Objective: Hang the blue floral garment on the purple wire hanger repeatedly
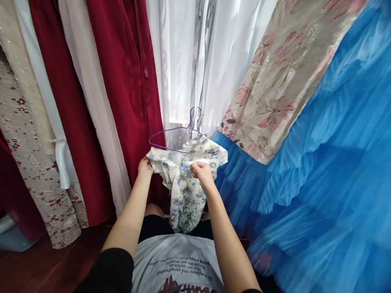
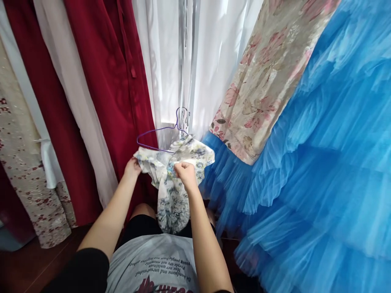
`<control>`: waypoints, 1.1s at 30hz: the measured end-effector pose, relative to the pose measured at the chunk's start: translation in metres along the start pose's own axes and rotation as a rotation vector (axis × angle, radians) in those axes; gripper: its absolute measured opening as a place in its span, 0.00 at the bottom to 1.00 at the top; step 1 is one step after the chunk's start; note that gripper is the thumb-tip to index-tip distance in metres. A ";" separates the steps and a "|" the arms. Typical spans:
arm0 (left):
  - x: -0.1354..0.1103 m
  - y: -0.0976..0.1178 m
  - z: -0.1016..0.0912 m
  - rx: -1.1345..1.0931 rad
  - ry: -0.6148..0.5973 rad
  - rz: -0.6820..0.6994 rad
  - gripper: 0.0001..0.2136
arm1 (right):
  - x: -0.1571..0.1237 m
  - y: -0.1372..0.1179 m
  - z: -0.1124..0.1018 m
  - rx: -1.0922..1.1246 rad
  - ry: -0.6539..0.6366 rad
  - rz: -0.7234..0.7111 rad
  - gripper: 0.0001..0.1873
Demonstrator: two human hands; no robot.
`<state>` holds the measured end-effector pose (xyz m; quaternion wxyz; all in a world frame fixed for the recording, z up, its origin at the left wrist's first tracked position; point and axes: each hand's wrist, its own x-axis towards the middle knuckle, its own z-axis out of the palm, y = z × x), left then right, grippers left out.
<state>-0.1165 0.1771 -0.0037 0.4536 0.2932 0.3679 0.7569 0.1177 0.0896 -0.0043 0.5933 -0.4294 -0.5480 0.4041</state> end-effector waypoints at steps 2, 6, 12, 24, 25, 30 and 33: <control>-0.025 -0.028 -0.004 0.019 -0.070 -0.021 0.12 | -0.009 0.015 -0.009 0.033 0.047 0.027 0.13; -0.080 -0.057 0.019 0.061 -0.341 -0.025 0.16 | -0.030 0.040 -0.028 0.035 0.042 0.050 0.12; -0.140 -0.047 0.080 0.203 -0.776 0.068 0.10 | -0.053 0.038 -0.037 -0.023 -0.143 0.013 0.14; -0.162 -0.042 0.095 0.154 -0.789 0.153 0.15 | -0.081 -0.001 -0.079 -0.330 -0.146 -0.140 0.15; -0.161 -0.041 0.096 0.139 -0.774 0.153 0.16 | -0.080 -0.004 -0.080 -0.352 -0.097 -0.177 0.14; -0.155 -0.041 0.086 0.226 -1.169 -0.078 0.22 | -0.073 -0.025 -0.090 -0.163 -0.026 -0.181 0.16; -0.159 -0.045 0.076 0.406 -1.399 -0.248 0.21 | -0.074 -0.047 -0.104 -0.038 -0.197 -0.098 0.19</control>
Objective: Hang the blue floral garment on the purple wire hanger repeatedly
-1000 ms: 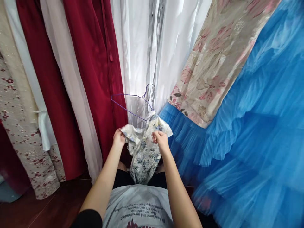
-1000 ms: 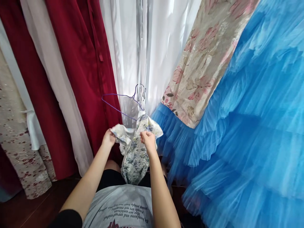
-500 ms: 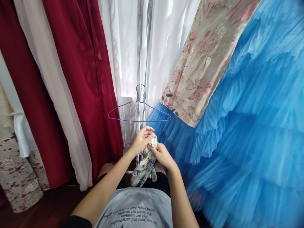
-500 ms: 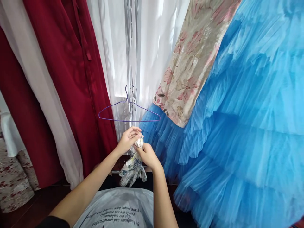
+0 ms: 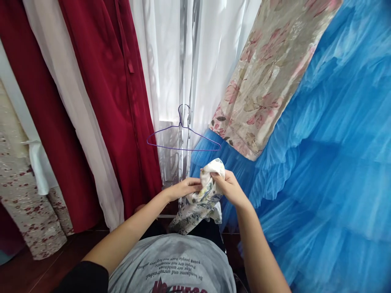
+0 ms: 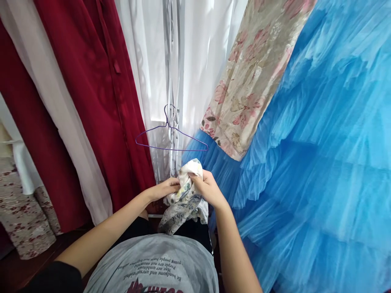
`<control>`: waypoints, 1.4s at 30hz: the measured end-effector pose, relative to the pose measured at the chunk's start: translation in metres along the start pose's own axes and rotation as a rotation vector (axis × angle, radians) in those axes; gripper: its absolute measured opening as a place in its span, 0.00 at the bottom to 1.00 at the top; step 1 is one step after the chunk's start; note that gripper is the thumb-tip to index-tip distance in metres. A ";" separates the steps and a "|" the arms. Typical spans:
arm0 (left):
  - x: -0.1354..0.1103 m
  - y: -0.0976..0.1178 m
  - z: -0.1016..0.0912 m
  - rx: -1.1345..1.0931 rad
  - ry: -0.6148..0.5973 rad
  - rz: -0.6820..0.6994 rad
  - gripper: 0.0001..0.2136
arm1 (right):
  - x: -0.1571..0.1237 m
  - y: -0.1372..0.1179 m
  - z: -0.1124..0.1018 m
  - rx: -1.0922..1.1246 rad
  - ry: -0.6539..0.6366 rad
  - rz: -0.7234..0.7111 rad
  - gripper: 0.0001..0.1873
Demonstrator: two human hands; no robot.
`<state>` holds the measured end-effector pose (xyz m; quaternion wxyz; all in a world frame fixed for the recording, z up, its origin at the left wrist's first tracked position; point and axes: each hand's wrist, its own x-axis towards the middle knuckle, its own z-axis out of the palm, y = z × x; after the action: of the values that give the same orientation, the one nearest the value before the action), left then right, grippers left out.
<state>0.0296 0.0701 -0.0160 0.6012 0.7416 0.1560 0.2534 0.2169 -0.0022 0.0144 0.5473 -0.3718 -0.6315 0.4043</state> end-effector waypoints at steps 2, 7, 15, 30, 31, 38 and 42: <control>-0.004 0.000 0.001 0.030 -0.055 -0.050 0.22 | -0.006 -0.013 -0.014 0.015 -0.121 0.091 0.20; -0.009 0.017 -0.027 0.386 0.158 0.045 0.21 | -0.016 -0.023 -0.068 -0.095 -0.052 0.179 0.19; -0.039 0.025 -0.086 0.849 0.286 0.029 0.19 | 0.073 0.014 -0.130 -0.056 0.360 -0.015 0.16; -0.083 0.063 -0.134 1.018 0.298 0.057 0.15 | 0.210 0.026 -0.064 0.065 -0.123 0.486 0.07; -0.090 0.056 -0.147 1.069 0.299 0.028 0.16 | 0.207 0.024 -0.065 0.070 -0.144 0.489 0.06; -0.105 0.009 -0.211 1.189 0.556 -0.244 0.15 | 0.192 0.014 -0.083 0.128 -0.231 0.451 0.07; -0.089 0.016 -0.235 1.164 0.700 -0.245 0.08 | 0.191 0.013 -0.083 0.131 -0.240 0.450 0.09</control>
<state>-0.1773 0.2103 0.0179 0.0440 0.7953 0.5342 0.2831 0.2754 0.1854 0.0834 0.3877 -0.4163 -0.5656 0.5970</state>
